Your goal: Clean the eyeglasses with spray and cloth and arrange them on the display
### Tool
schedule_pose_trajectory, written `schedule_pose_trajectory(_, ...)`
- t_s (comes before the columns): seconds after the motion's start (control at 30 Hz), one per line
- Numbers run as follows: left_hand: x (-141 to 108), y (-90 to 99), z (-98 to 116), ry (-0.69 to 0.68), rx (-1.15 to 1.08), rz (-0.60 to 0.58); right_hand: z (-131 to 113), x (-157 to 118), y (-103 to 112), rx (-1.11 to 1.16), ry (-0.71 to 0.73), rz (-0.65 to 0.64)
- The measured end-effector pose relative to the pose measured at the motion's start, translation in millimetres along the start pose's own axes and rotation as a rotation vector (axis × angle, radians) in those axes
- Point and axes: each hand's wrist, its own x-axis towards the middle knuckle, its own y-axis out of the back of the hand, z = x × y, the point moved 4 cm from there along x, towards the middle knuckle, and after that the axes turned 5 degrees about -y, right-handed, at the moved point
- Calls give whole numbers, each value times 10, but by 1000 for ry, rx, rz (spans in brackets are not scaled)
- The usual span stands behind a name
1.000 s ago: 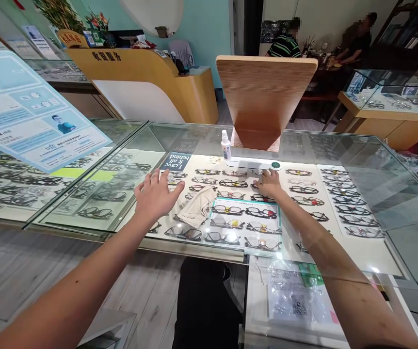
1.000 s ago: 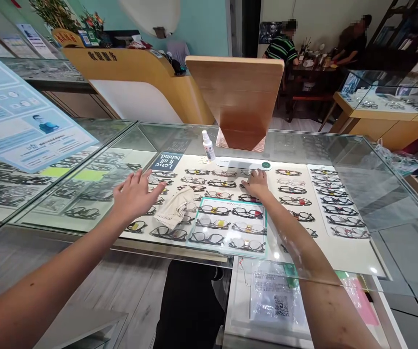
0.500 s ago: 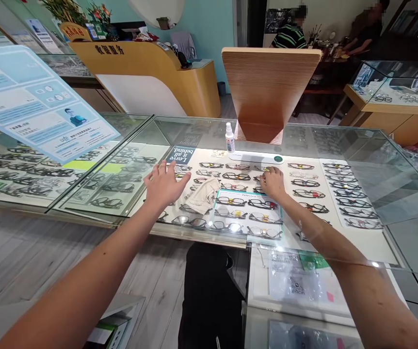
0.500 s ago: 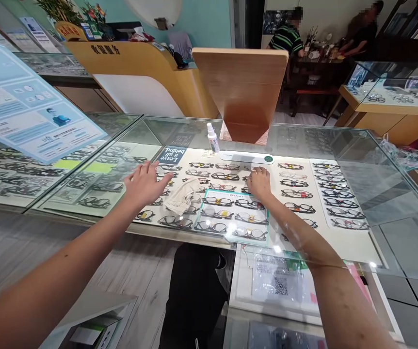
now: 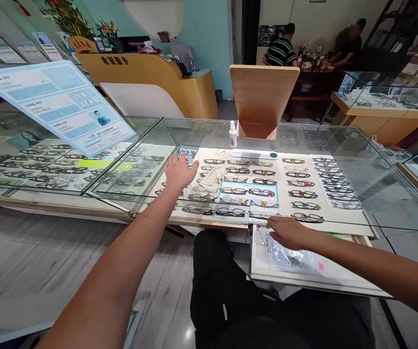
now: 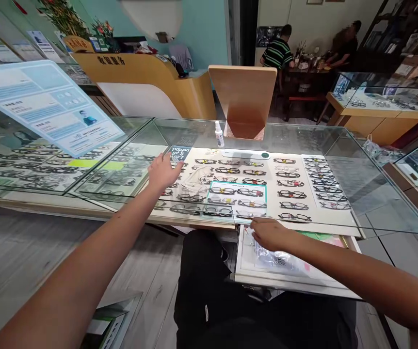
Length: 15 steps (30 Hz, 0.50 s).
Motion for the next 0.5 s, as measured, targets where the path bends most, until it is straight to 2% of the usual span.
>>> schedule_pose_trajectory(0.07,-102,144,104,-141,-77,158,-89,-480,42,-30,-13,-66)
schedule_pose_trajectory(0.13,-253,266,301,-386,-148,235,-114,-923,110,-59,-83,35)
schedule_pose_trajectory(0.17,-337,294,423,-511,-177,210,-108,-1121,138,-57,-119,119)
schedule_pose_trajectory(0.23,-495,275,670,-691,-199,65,-68,-1457,155,-36,-194,299)
schedule_pose_trajectory(0.3,-622,180,876,-771,-160,-116,-15,-1699,122,-25,-271,476)
schedule_pose_trajectory(0.4,-763,-11,1029,-786,-41,-343,19,-1884,15,-49,-361,679)
schedule_pose_trajectory(0.5,-892,-102,1010,-773,27,-421,-16,-1917,-61,-124,-410,825)
